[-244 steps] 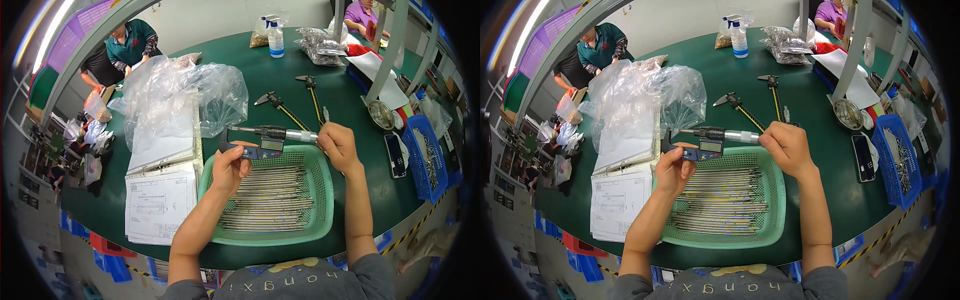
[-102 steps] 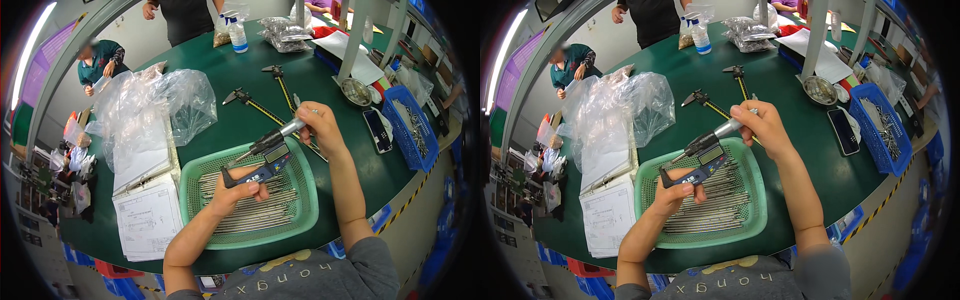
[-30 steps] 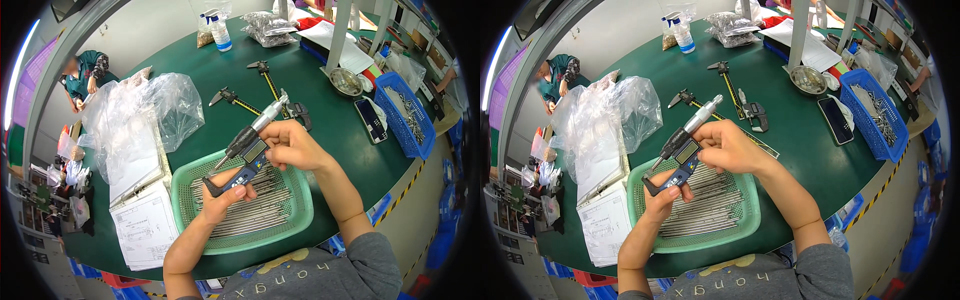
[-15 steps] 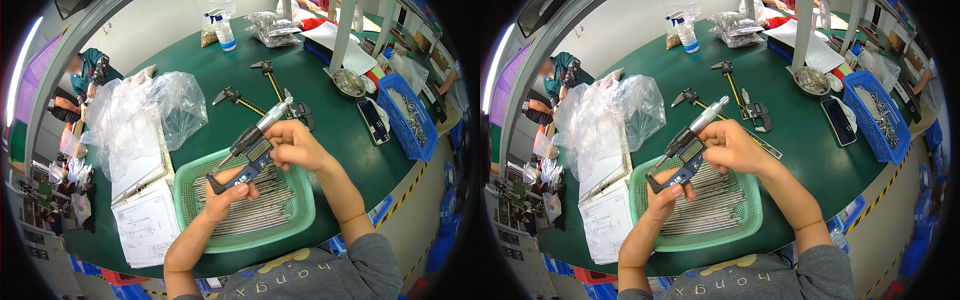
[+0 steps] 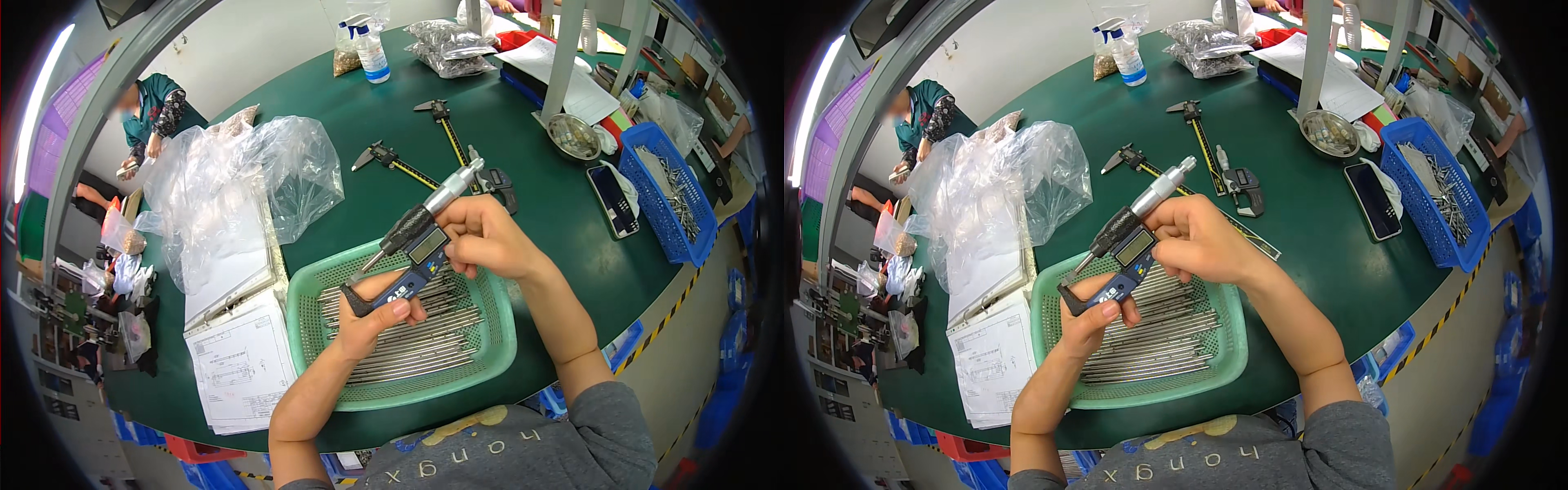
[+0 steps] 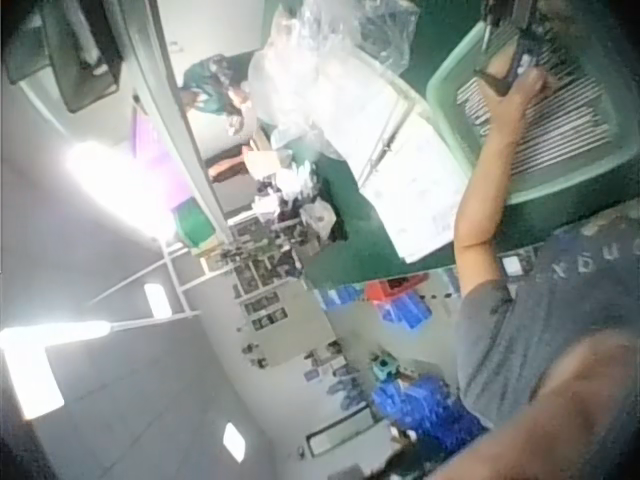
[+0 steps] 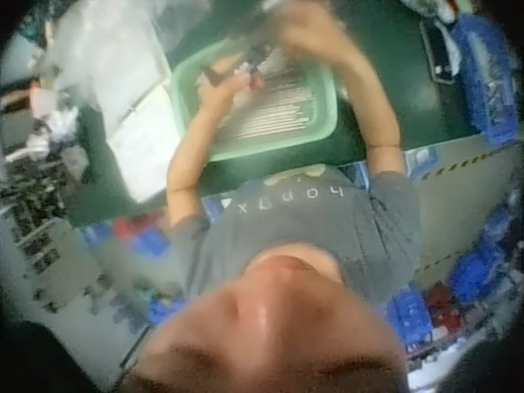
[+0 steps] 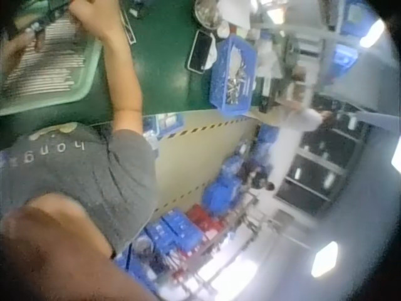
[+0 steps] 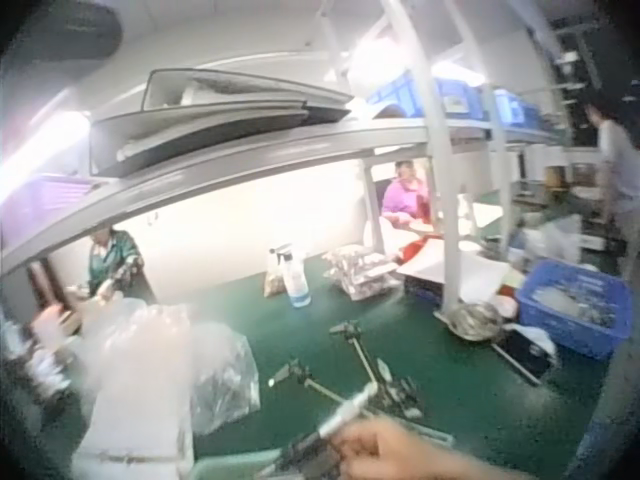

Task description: The person picks up metal rods from a green basket and measures them using a digital caliper. They handle the rods one by one, adjusting the caliper jaws to fit the rod diameter and reading the digital display. The person occasionally places the measured rods back into the basket or onto the table.

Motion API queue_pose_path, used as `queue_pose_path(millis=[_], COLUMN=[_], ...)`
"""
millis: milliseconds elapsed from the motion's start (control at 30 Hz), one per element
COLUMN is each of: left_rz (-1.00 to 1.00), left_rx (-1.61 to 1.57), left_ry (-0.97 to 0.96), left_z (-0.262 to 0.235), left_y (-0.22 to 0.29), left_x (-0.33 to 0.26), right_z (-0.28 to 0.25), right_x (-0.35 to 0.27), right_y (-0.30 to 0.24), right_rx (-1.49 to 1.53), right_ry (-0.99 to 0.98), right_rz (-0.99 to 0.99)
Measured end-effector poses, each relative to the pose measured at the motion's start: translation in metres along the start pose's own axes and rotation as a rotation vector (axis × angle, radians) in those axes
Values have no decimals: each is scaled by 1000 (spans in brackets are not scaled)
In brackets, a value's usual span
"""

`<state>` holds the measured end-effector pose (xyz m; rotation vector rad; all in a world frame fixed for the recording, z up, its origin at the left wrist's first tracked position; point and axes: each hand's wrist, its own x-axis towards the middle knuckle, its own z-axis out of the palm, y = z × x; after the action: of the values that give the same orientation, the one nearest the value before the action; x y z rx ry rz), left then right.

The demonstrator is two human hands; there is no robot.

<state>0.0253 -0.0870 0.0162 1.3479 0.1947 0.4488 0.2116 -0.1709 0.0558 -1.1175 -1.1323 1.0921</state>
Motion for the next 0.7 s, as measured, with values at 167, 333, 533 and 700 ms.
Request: queue_pose_path(millis=[167,333,533,700], left_rz=[-14,-30,-17,-52], left_rx=[-38,-91,-226,-172], left_ry=[-4,-19,-59,-7], left_z=[0,-1,-5,1], left_y=[2,4,3,5], left_x=[-1,-4,-4,-6], right_z=[-1,-10,-25,-34], right_x=[0,7,7,4], right_y=[0,6,6,3], right_rx=[60,143,83,-2], right_ry=[41,426,229,197], right_rz=[34,-212,-300,-228])
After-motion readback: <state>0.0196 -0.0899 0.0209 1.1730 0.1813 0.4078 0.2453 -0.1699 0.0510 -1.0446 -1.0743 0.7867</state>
